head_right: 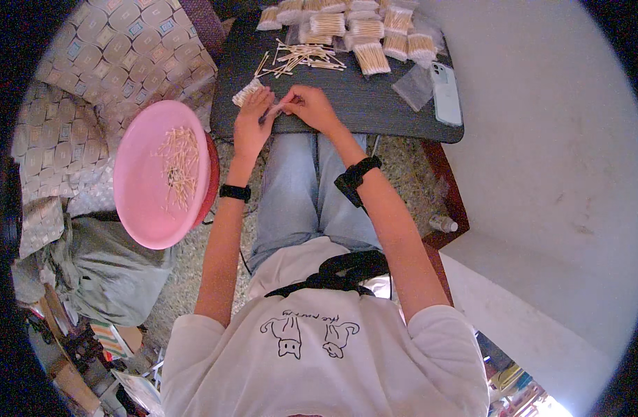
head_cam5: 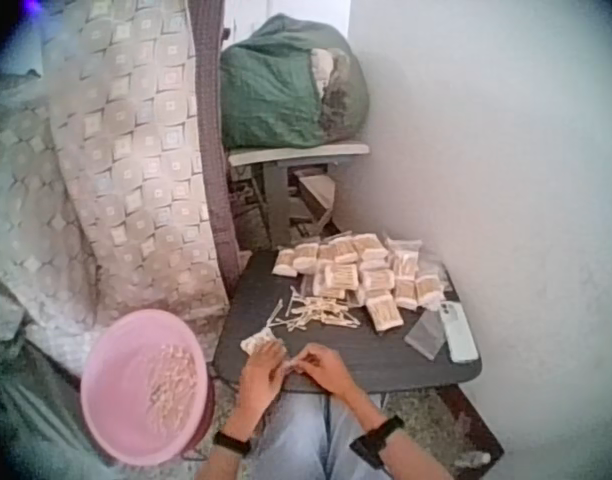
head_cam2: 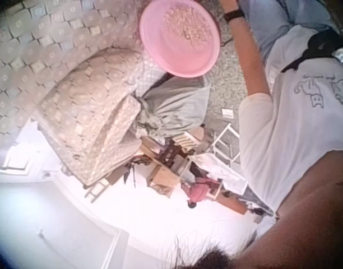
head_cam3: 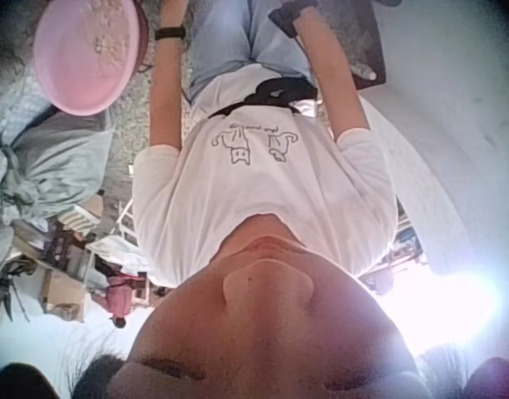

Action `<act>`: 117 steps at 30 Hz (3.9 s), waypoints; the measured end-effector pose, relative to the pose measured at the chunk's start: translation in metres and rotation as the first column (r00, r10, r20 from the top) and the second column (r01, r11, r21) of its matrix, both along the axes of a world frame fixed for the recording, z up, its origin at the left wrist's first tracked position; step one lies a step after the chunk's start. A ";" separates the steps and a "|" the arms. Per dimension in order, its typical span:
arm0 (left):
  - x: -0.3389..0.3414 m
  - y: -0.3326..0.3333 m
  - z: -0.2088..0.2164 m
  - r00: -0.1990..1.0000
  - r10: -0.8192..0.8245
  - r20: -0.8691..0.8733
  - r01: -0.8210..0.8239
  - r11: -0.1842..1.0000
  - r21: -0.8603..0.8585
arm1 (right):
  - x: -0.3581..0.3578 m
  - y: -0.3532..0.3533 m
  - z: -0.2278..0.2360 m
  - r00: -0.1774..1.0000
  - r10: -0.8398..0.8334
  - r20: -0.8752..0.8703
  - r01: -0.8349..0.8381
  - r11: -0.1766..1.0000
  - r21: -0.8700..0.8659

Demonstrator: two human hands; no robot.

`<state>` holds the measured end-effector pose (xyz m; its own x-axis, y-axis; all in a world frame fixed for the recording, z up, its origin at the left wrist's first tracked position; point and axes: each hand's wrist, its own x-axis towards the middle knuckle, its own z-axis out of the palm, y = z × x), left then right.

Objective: Manually sorting cotton swabs from a bowl and placing them into small plastic bags.

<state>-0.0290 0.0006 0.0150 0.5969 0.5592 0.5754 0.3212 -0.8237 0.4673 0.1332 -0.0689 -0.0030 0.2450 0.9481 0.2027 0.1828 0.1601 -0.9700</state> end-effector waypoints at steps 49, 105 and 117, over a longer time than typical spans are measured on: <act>0.023 -0.022 0.034 0.826 -0.126 0.550 0.545 0.428 -0.721 | 0.003 -0.033 0.051 0.988 0.003 -0.156 0.014 0.994 0.112; 0.011 -0.044 0.019 0.840 -0.229 0.492 0.536 0.211 -0.817 | -0.012 -0.036 0.046 0.888 -0.400 -0.226 0.383 0.916 -0.117; 0.016 -0.050 0.014 0.880 -0.145 0.452 0.474 0.316 -0.822 | -0.018 -0.043 0.036 0.921 -0.351 -0.169 0.346 0.936 -0.062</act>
<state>-0.0127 -0.0491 0.0294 0.7770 0.6295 0.0100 -0.1192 0.1315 0.9841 0.1151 -0.1123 0.0331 0.5901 0.8012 0.0996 0.0494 0.0874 -0.9950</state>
